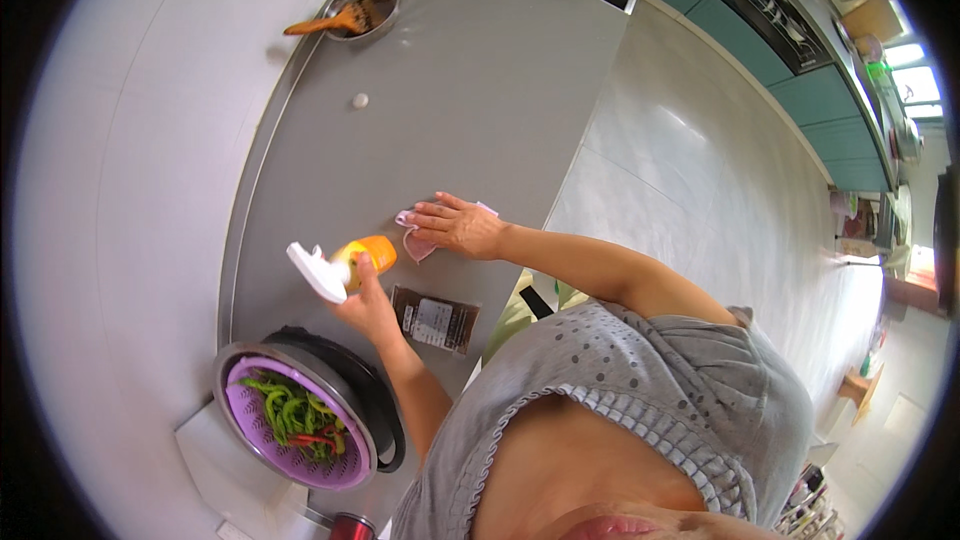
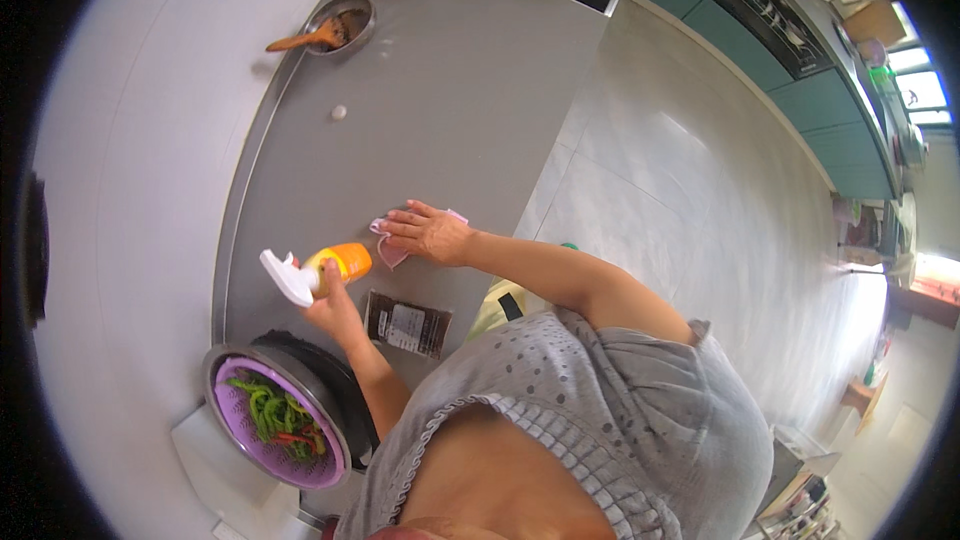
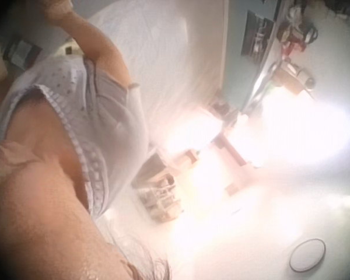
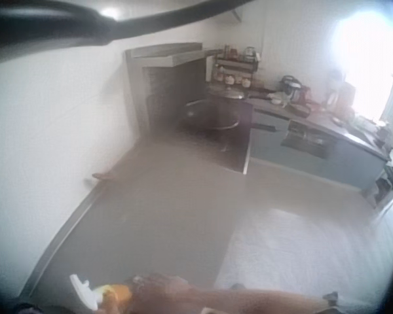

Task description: The person wipes the exterior of a microwave and a countertop with a cloth, moves a steamer pot to the sink to fill it with water, and затем plugs it into a wall outlet.

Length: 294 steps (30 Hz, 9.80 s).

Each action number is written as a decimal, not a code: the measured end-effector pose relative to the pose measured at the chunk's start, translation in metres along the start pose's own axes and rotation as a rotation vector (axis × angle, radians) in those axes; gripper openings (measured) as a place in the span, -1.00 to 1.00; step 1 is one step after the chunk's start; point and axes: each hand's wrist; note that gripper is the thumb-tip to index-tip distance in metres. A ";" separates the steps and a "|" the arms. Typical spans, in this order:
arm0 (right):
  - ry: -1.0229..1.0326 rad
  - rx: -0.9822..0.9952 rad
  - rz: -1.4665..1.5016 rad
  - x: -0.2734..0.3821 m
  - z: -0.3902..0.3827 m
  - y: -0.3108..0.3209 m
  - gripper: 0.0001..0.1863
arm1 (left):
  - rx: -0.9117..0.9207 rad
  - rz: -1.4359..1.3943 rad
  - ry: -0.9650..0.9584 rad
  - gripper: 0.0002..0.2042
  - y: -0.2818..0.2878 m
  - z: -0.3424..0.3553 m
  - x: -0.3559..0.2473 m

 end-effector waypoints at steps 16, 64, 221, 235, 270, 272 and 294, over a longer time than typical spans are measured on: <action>-1.149 -0.719 -0.127 -0.417 -0.095 0.097 -0.55 | 0.134 0.178 -0.057 -0.56 -0.001 0.008 -0.004; -0.540 -0.105 0.210 -0.053 -0.020 0.045 -0.62 | -0.212 -0.241 0.023 -0.66 0.036 0.011 -0.022; -1.627 -1.215 1.375 -1.199 -1.152 0.746 -0.65 | 1.084 -0.799 -0.183 -0.68 -1.405 -0.432 -1.081; -1.482 -1.505 1.591 -1.234 -1.166 0.786 -0.62 | 1.043 -0.911 -0.086 -0.74 -1.483 -0.436 -1.090; -1.891 -1.189 0.249 -1.241 -1.156 0.746 -0.63 | 1.206 -0.759 -0.169 -0.69 -1.556 -0.431 -1.049; -1.905 -1.186 0.259 -1.239 -1.159 0.745 -0.64 | 1.211 -0.743 -0.167 -0.68 -1.556 -0.433 -1.052; -1.877 -1.320 0.218 -1.237 -1.168 0.743 -0.71 | 1.362 -0.708 -0.136 -0.51 -1.548 -0.418 -1.023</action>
Point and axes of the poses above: each hand's wrist, its own z-axis towards the middle knuckle, its own y-axis out of the back of the hand, x = y × z, and after that the axes turned 15 degrees about -y, right-handed
